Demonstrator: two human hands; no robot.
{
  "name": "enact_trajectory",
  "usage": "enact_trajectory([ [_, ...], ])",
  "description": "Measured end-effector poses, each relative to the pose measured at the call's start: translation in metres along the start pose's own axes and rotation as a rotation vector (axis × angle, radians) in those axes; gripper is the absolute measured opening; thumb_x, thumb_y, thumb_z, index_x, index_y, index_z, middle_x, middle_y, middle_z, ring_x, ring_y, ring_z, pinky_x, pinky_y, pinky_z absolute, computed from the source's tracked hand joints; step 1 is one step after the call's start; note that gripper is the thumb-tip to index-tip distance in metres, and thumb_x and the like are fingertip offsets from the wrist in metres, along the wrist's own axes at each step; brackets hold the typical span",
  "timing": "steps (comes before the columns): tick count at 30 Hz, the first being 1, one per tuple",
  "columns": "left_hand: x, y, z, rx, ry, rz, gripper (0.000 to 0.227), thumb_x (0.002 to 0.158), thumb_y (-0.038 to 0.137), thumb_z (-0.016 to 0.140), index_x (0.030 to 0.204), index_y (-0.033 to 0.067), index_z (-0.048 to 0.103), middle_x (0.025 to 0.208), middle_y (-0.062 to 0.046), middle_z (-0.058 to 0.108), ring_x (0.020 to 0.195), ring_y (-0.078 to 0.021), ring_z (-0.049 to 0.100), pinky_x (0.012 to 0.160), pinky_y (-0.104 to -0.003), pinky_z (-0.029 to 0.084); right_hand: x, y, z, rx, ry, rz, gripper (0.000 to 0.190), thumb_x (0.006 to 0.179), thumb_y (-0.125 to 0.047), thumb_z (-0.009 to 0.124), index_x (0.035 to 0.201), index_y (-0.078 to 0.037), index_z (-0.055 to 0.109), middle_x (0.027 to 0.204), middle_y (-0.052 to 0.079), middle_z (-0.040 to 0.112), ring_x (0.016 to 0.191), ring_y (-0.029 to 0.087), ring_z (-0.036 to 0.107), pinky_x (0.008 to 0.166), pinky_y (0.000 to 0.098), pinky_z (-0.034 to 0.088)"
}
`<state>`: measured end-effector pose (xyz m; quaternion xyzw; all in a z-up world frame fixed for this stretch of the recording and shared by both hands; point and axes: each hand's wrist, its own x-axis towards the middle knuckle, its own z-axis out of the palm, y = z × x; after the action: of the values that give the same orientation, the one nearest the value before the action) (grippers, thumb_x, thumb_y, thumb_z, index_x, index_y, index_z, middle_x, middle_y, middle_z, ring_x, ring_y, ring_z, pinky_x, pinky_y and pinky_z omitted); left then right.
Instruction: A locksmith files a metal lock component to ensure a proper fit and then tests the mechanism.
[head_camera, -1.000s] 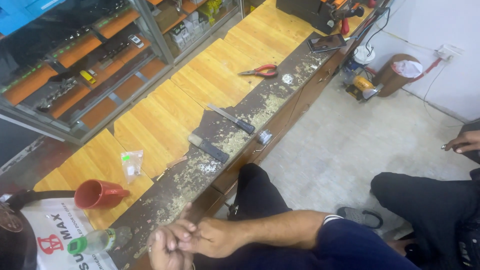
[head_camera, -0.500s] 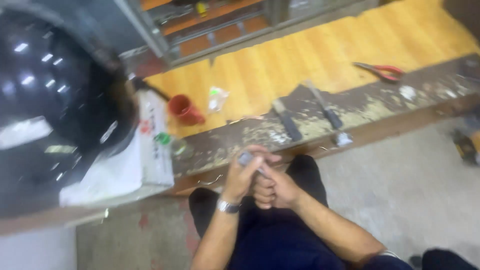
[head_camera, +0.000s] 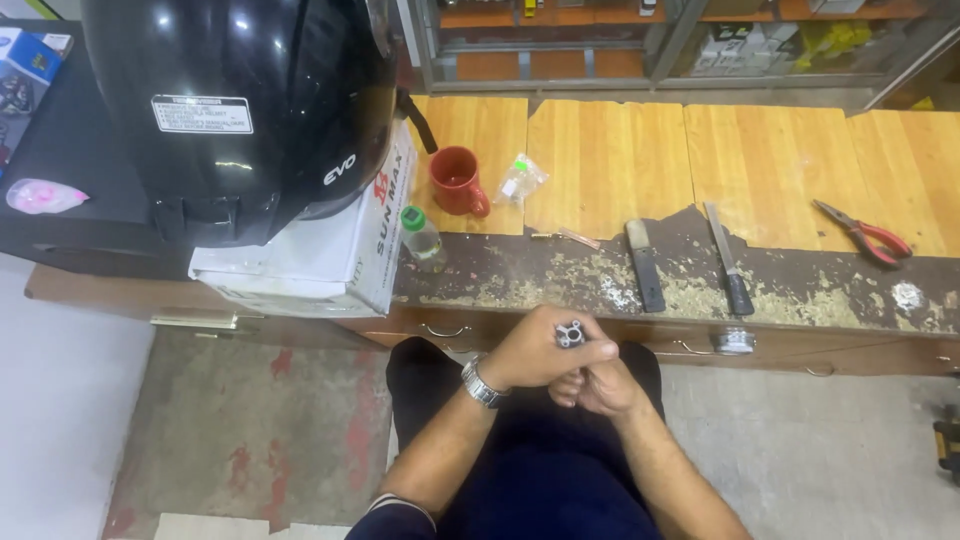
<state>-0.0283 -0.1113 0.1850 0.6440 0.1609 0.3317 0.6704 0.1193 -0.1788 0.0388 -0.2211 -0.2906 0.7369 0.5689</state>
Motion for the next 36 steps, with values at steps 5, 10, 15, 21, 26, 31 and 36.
enact_trajectory([
  [5, -0.005, 0.02, 0.004, 0.274, -0.006, -0.053, 0.016, 0.09, 0.026, 0.076, 0.092, 0.0099, 0.078, 0.08, -0.011, 0.075, 0.076, -0.0239, 0.072, 0.08, -0.036, 0.057, 0.004, -0.007, 0.012, -0.058, -0.005, -0.066, 0.041, 0.097, -0.039, 0.064, 0.096, 0.001, 0.06, 0.054, 0.007, 0.043, 0.045, 0.021, 0.048, 0.038, 0.04, 0.054],
  [10, -0.008, 0.027, 0.009, 0.562, -0.058, 0.096, 0.018, 0.088, 0.028, 0.076, 0.09, 0.0099, 0.076, 0.086, -0.013, 0.078, 0.09, -0.034, 0.075, 0.096, -0.045, 0.055, 0.004, -0.007, 0.006, -0.157, -0.011, -0.133, 0.038, 0.099, -0.036, 0.06, 0.1, 0.002, 0.061, 0.061, 0.01, 0.048, 0.052, 0.023, 0.051, 0.044, 0.0405, 0.055],
  [15, -0.01, 0.018, 0.006, 0.66, -0.149, 0.055, 0.018, 0.09, 0.027, 0.073, 0.099, 0.0118, 0.078, 0.1, -0.011, 0.079, 0.103, -0.0335, 0.074, 0.109, -0.051, 0.046, 0.002, -0.002, -0.002, -0.309, -0.043, -0.222, 0.036, 0.102, -0.032, 0.054, 0.106, 0.003, 0.063, 0.07, 0.014, 0.056, 0.061, 0.025, 0.056, 0.053, 0.0413, 0.056],
  [21, -0.011, 0.02, 0.004, 0.719, -0.179, 0.012, 0.019, 0.091, 0.026, 0.072, 0.104, 0.0125, 0.078, 0.106, -0.012, 0.079, 0.11, -0.0343, 0.072, 0.112, -0.052, 0.043, 0.001, 0.002, -0.011, -0.461, -0.11, -0.301, 0.035, 0.105, -0.027, 0.048, 0.111, 0.004, 0.065, 0.08, 0.018, 0.063, 0.07, 0.026, 0.06, 0.062, 0.0421, 0.058],
  [26, -0.009, 0.026, -0.003, 0.628, -0.163, -0.05, 0.021, 0.091, 0.029, 0.072, 0.103, 0.0124, 0.078, 0.106, -0.012, 0.079, 0.114, -0.0344, 0.07, 0.114, -0.052, 0.041, 0.005, -0.038, 0.049, -0.509, -0.198, -0.322, 0.038, 0.107, -0.028, 0.044, 0.118, 0.003, 0.062, 0.085, 0.018, 0.064, 0.075, 0.026, 0.06, 0.067, 0.0423, 0.059],
  [31, -0.017, 0.009, -0.011, 0.35, -0.048, -0.099, 0.021, 0.088, 0.03, 0.077, 0.101, 0.0131, 0.078, 0.106, -0.011, 0.079, 0.114, -0.0319, 0.071, 0.108, -0.048, 0.049, -0.013, 0.028, -0.033, -0.184, -0.336, -0.15, 0.045, 0.108, -0.03, 0.039, 0.118, 0.009, 0.059, 0.074, 0.028, 0.061, 0.065, 0.036, 0.059, 0.059, 0.051, 0.059],
  [36, -0.022, 0.004, -0.007, 0.093, -0.086, -0.134, 0.021, 0.088, 0.026, 0.078, 0.103, 0.0102, 0.078, 0.108, -0.016, 0.077, 0.112, -0.0317, 0.071, 0.105, -0.047, 0.052, -0.011, 0.014, -0.013, 0.031, -0.344, -0.011, 0.042, 0.106, -0.036, 0.045, 0.105, 0.003, 0.06, 0.076, 0.025, 0.057, 0.055, 0.026, 0.048, 0.042, 0.0506, 0.055],
])
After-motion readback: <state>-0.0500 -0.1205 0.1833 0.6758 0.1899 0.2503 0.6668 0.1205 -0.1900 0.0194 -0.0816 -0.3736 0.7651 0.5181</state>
